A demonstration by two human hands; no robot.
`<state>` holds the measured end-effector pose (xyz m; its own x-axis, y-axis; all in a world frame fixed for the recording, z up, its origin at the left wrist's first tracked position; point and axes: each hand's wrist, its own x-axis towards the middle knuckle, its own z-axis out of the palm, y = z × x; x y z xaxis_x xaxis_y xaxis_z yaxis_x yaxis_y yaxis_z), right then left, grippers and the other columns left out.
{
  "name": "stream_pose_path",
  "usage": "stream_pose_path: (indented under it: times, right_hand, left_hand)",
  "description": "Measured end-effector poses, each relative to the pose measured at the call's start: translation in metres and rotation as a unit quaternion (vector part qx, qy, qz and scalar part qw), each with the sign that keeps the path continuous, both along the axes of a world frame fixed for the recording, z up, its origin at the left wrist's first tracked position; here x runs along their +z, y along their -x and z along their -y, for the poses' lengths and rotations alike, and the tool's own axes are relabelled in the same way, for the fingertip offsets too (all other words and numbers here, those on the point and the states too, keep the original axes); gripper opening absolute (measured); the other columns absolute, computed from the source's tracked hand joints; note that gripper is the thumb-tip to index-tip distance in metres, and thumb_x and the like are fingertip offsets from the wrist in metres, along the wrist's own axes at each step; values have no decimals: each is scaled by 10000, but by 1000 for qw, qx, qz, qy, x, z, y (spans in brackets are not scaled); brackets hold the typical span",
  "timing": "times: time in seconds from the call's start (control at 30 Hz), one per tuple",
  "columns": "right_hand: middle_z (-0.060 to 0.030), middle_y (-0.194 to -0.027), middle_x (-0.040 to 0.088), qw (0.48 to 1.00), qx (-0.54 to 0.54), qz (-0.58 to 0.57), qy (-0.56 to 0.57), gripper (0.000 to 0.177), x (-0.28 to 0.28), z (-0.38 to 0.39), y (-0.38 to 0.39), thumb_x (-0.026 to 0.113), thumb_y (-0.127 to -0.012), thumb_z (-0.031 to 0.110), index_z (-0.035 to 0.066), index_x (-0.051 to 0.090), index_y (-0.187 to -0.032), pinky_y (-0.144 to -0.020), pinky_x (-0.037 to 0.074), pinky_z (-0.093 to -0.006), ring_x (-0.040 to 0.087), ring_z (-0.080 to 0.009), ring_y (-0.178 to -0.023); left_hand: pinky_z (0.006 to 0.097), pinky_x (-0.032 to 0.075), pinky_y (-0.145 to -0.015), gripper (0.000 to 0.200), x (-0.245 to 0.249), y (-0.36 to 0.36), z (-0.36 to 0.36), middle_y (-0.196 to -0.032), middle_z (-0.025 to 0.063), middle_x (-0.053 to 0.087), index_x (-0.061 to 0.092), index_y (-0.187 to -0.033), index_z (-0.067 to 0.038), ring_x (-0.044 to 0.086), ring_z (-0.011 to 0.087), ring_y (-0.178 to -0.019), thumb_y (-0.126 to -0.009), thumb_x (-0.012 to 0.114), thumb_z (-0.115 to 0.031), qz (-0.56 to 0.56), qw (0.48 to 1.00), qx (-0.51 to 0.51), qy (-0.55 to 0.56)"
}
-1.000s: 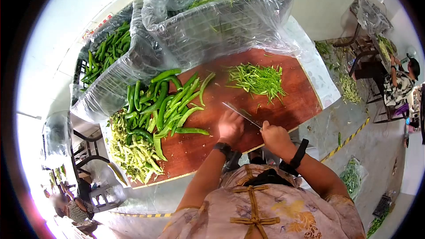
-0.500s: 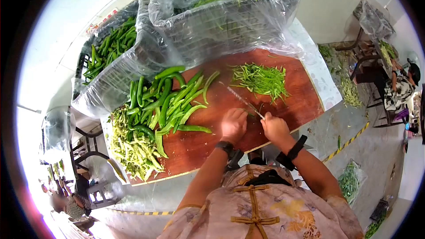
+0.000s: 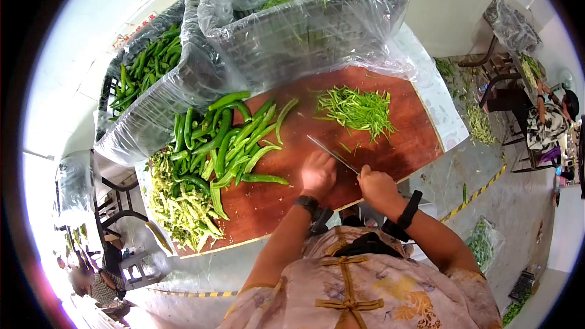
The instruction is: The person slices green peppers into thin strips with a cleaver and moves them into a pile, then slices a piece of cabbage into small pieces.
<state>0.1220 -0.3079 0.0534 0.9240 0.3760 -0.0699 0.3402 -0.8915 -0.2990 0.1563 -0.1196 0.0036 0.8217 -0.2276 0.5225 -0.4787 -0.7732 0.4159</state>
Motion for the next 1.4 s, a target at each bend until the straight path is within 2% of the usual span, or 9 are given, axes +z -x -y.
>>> stream_pose_path:
  times: [0.2, 0.37, 0.7, 0.77, 0.9, 0.97, 1.17, 1.3, 1.4]
  right_hand:
    - [-202, -624, 603, 998, 11, 48, -49, 227, -20, -27, -35, 527, -916, 195, -26, 505, -871, -531, 494, -482, 618, -386, -593]
    - [-203, -646, 614, 993, -53, 48, -94, 230, -6, -19, -36, 542, -907, 215, -10, 512, -874, -525, 493, -480, 622, -384, -608]
    - [-176, -638, 613, 999, 4, 46, -26, 200, 7, 1, 2, 536, -908, 199, 16, 482, -850, -511, 497, -461, 627, -361, -598]
    - [-175, -656, 623, 999, 11, 35, -15, 105, 11, 0, 2, 485, -862, 100, 2, 506, -830, -525, 520, -442, 644, -347, -595]
    - [-182, -667, 627, 1000, 2, 5, -9, 102, 9, -4, 1, 478, -856, 88, -7, 508, -837, -532, 522, -451, 644, -355, -599]
    - [-182, -624, 609, 1000, 8, 18, -10, 206, -4, -8, 0, 520, -910, 180, -6, 485, -829, -505, 501, -449, 623, -361, -575]
    - [-189, -619, 601, 996, 9, 85, -27, 209, -20, -22, -30, 517, -916, 184, -13, 489, -852, -509, 496, -454, 616, -369, -573]
    - [-189, -627, 599, 996, -33, 39, -78, 215, -4, -12, -33, 524, -919, 214, 7, 486, -871, -526, 495, -471, 613, -371, -580]
    - [-178, -641, 607, 997, -3, 58, -41, 217, -1, -9, -16, 526, -918, 220, 13, 482, -865, -512, 491, -463, 614, -366, -583]
  left_hand:
    - [380, 500, -744, 187, -7, -2, -2, -938, 60, 620, 624, -850, -87, 584, 273, -908, -668, 643, -54, -11, 1000, -14, 11]
    - [398, 506, -759, 175, -6, 1, -1, -999, 81, 638, 632, -897, -73, 595, 302, -903, -723, 626, -56, -6, 999, 1, 47]
    - [377, 499, -710, 203, -10, 1, -5, -880, 76, 571, 607, -851, -78, 565, 277, -855, -654, 628, -32, -11, 1000, -15, -1]
    - [381, 498, -700, 212, -12, 0, -5, -870, 75, 565, 606, -852, -79, 562, 276, -844, -647, 628, -29, -9, 1000, -15, -6]
    - [379, 496, -697, 228, -14, 0, -5, -887, 75, 574, 610, -872, -75, 561, 278, -843, -650, 626, -27, -6, 1000, -14, 7]
    - [380, 495, -699, 235, -13, 0, -6, -893, 75, 577, 613, -879, -74, 560, 278, -845, -650, 624, -26, -12, 1000, -15, 11]
    - [408, 483, -753, 261, -22, -3, -8, -964, 71, 603, 633, -917, -75, 566, 285, -890, -662, 624, -24, -17, 999, -38, 35]
    - [433, 456, -812, 268, -14, 3, -8, -989, 68, 608, 647, -939, -78, 564, 288, -963, -677, 622, -31, 11, 999, -29, 21]
    - [428, 444, -829, 253, -8, 4, -8, -990, 69, 607, 646, -931, -79, 557, 285, -995, -683, 617, -39, 8, 1000, -22, 1]
